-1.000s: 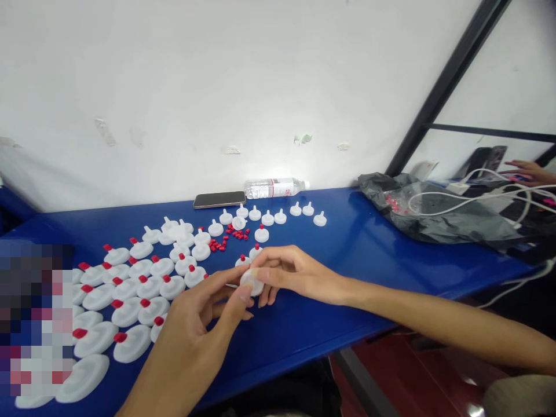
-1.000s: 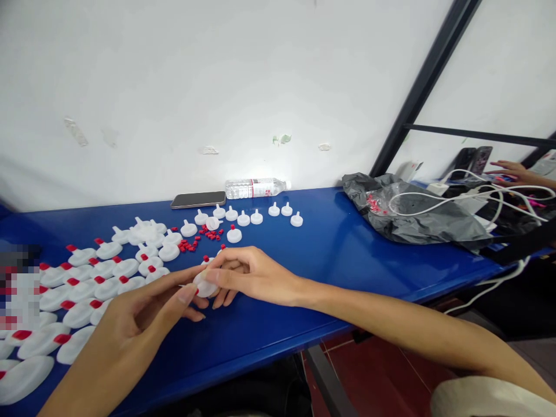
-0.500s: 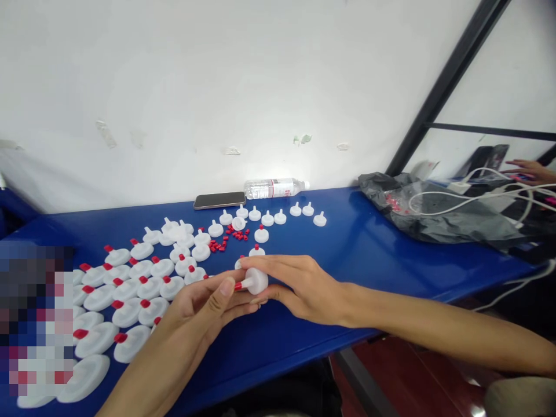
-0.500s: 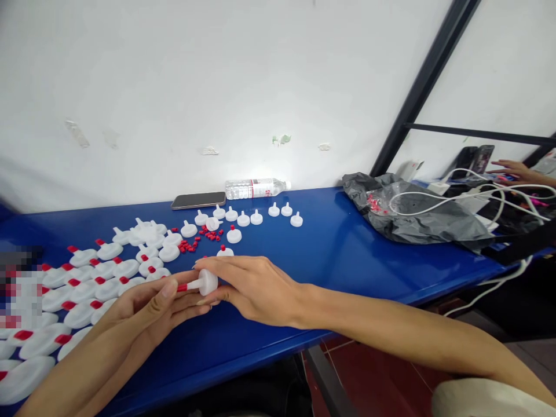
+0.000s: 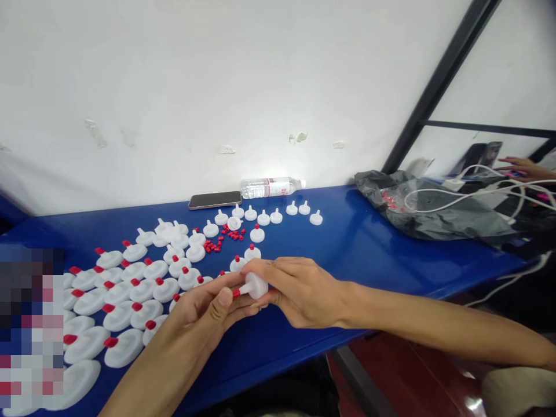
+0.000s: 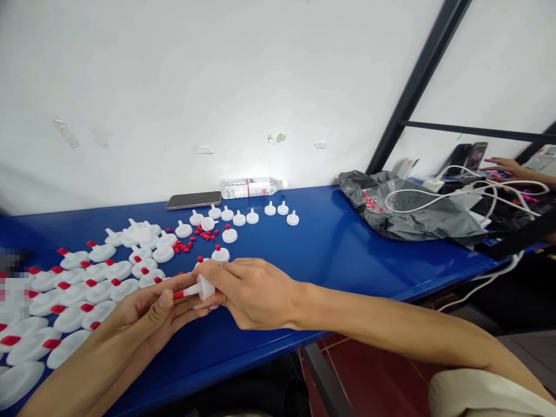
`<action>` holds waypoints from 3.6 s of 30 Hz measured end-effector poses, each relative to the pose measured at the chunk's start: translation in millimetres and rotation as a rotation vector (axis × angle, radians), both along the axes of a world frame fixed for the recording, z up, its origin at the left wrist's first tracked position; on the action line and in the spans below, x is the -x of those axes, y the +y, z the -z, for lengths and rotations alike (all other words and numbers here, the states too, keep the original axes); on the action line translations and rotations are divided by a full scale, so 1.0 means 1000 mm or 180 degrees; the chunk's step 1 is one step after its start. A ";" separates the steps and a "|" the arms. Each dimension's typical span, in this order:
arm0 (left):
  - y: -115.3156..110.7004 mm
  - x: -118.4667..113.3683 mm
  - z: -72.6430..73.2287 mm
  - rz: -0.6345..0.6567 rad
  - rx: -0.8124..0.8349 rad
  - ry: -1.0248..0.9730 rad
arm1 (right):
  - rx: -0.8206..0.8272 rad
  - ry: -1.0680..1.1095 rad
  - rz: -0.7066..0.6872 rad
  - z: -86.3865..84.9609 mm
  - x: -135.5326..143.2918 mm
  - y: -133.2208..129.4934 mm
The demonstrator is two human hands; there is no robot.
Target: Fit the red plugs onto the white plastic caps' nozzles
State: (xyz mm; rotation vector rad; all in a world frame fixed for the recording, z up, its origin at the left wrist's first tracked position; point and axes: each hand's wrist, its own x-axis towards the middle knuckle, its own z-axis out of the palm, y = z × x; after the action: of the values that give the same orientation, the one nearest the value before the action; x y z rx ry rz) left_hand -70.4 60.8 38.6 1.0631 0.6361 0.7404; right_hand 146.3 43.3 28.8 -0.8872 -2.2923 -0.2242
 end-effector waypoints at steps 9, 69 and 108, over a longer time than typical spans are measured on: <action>0.011 0.017 -0.013 -0.0176 -0.0316 0.1040 | 0.0184 0.0125 -0.0100 -0.005 0.005 0.001; 0.007 0.015 -0.002 -0.0558 -0.4488 0.2484 | -0.0551 0.0130 -0.0346 -0.001 -0.003 0.010; 0.004 0.016 -0.003 -0.0239 -0.4309 0.2738 | 0.0048 0.0149 -0.0206 -0.004 0.000 0.010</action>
State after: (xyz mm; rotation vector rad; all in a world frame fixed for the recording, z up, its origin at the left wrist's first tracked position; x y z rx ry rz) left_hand -86.0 64.3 41.4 2.6979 0.8924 0.7370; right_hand 146.5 53.3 32.5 -0.8159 -2.2781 -0.1567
